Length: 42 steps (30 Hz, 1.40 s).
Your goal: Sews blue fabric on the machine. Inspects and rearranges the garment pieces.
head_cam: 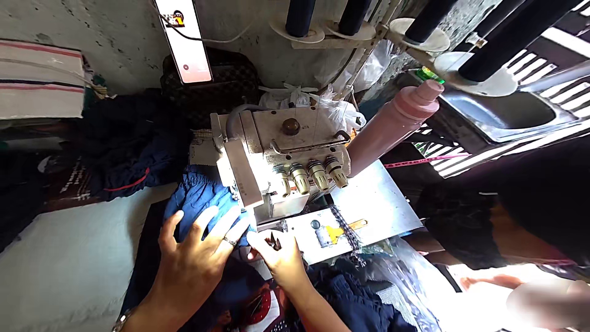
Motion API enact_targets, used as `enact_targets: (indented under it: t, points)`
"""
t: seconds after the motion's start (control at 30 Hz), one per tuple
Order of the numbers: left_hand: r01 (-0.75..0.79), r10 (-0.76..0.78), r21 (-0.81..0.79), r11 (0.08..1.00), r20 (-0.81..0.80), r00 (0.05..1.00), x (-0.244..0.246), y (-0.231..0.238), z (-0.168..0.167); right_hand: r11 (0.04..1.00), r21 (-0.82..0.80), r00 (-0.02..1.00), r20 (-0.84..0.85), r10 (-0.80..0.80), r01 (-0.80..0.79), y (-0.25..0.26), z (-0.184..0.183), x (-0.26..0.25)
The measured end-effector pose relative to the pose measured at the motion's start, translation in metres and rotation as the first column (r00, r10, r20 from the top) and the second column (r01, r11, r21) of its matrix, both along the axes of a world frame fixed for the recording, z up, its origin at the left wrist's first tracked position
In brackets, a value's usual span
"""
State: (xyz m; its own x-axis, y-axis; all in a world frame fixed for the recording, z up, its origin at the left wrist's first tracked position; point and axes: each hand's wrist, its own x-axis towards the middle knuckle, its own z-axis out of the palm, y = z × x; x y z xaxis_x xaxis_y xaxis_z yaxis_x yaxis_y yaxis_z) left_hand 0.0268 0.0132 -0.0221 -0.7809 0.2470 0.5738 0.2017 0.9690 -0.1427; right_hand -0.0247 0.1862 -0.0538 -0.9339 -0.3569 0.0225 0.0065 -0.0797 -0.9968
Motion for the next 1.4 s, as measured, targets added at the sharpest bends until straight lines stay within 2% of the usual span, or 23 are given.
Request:
enact_targets:
  t: [0.2, 0.3, 0.37, 0.43, 0.5, 0.57, 0.67, 0.8, 0.93, 1.03, 1.13, 1.23, 1.3, 1.4]
  points:
    - [0.037, -0.038, 0.047, 0.998, 0.016, 0.999, 0.001, -0.010, -0.001, 0.988, 0.142, 0.972, -0.232, -0.025, 0.060, 0.008, -0.001, -0.008]
    - [0.046, -0.064, 0.166, 0.985, 0.100, 0.993, -0.003, -0.013, 0.003, 0.989, 0.132, 0.964, -0.265, -0.025, 0.062, 0.013, 0.008, -0.012]
    - [0.037, -0.092, 0.361, 0.932, 0.136, 0.986, -0.010, -0.015, 0.001, 0.996, 0.067, 0.937, -0.347, -0.038, 0.065, 0.015, 0.010, -0.016]
    - [-0.018, -0.109, 0.570, 0.821, 0.188, 0.976, -0.017, -0.020, 0.003, 0.992, 0.066, 0.889, -0.453, -0.069, 0.111, 0.013, 0.012, -0.021]
    - [-0.080, -0.128, 0.665, 0.743, 0.259, 0.957, -0.022, -0.024, 0.010, 0.977, 0.125, 0.833, -0.549, -0.075, 0.171, 0.009, 0.014, -0.027]
    - [-0.103, -0.150, 0.685, 0.721, 0.300, 0.942, -0.025, -0.027, 0.015, 0.961, 0.192, 0.795, -0.605, -0.044, 0.199, 0.006, 0.017, -0.032]
    - [-0.094, -0.166, 0.680, 0.727, 0.308, 0.937, -0.026, -0.028, 0.016, 0.952, 0.228, 0.771, -0.636, -0.013, 0.204, 0.000, 0.023, -0.038]
    - [-0.076, -0.163, 0.659, 0.748, 0.293, 0.942, -0.026, -0.027, 0.015, 0.953, 0.273, 0.824, -0.565, 0.046, 0.133, -0.006, 0.033, -0.042]
    - [-0.024, -0.132, 0.610, 0.792, 0.210, 0.969, -0.027, -0.022, 0.013, 0.972, 0.196, 0.826, -0.564, 0.006, 0.127, -0.012, 0.036, -0.042]
    - [0.048, -0.110, 0.501, 0.864, 0.095, 0.989, -0.027, -0.019, 0.012, 0.980, 0.110, 0.820, -0.568, -0.073, 0.163, -0.011, 0.034, -0.037]
    - [0.078, -0.119, 0.428, 0.900, 0.070, 0.991, -0.027, -0.016, 0.014, 0.978, 0.094, 0.799, -0.593, -0.097, 0.189, -0.006, 0.028, -0.032]
    - [0.114, -0.142, 0.389, 0.914, 0.043, 0.989, -0.026, -0.015, 0.015, 0.994, 0.045, 0.800, -0.597, -0.055, 0.101, 0.001, 0.021, -0.028]
    - [0.132, -0.145, 0.283, 0.950, 0.024, 0.989, -0.017, -0.013, 0.015, 0.998, 0.046, 0.788, -0.616, -0.001, 0.038, 0.007, 0.009, -0.023]
    - [0.137, -0.135, 0.137, 0.981, -0.028, 0.990, -0.001, -0.007, 0.001, 0.994, 0.092, 0.747, -0.664, 0.023, 0.051, 0.014, -0.013, -0.018]
